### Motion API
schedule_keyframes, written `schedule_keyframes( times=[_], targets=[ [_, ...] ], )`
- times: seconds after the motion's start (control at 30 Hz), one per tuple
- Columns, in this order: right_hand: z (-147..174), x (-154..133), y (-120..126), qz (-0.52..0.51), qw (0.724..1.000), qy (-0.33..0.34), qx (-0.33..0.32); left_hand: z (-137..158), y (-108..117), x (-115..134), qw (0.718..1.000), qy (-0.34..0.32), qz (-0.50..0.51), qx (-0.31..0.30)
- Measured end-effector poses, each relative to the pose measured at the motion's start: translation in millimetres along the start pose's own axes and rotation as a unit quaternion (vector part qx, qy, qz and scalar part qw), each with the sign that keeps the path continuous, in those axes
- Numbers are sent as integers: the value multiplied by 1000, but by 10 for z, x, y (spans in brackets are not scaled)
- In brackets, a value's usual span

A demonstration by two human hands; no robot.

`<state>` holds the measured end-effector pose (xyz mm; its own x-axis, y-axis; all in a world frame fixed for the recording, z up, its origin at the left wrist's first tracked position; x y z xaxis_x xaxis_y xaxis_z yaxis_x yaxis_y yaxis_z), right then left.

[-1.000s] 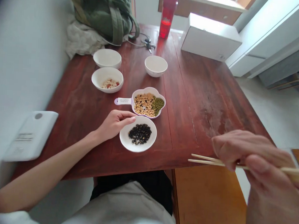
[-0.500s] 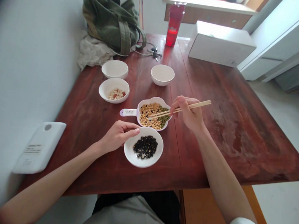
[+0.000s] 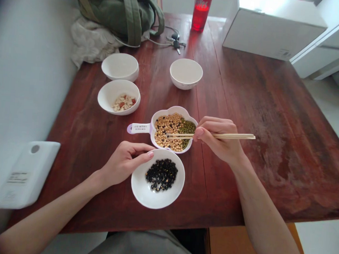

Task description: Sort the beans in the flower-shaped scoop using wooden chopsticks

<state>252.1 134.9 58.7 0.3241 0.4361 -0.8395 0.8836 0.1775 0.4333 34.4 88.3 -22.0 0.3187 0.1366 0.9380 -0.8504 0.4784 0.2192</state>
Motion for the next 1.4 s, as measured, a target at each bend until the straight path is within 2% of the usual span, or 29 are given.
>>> schedule_keyframes(
  times=[0.1, 0.37, 0.9, 1.2, 1.4],
  targets=[
    [-1, -47, -38, -1, 1000, 11, -14, -2, 2, 6, 1000, -2, -17, 1],
    [-12, -29, -51, 4, 1000, 10, -3, 9, 9, 24, 1000, -19, -22, 4],
    [8, 161, -49, -53, 998, -36, 5, 15, 24, 93, 999, -42, -12, 30],
    [-9, 262, -54, -110, 992, -54, 17, -39, 8, -35, 1000, 1, 2, 14],
    [14, 355, -31, -87, 993, -76, 19, -82, -14, -5, 1000, -6, 17, 9]
  ],
)
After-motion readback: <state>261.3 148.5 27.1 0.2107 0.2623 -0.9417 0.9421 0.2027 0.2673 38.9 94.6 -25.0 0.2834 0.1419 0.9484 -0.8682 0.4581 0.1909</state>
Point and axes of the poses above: each hand's wrist, its own z-axis away from the middle knuckle, its own y-axis out of the back of the hand, x = y × z, the point moved 10 cm from there along -z, towards the middle knuckle, and after that the axes turned 1 degree about x, right-handed, at the moved point
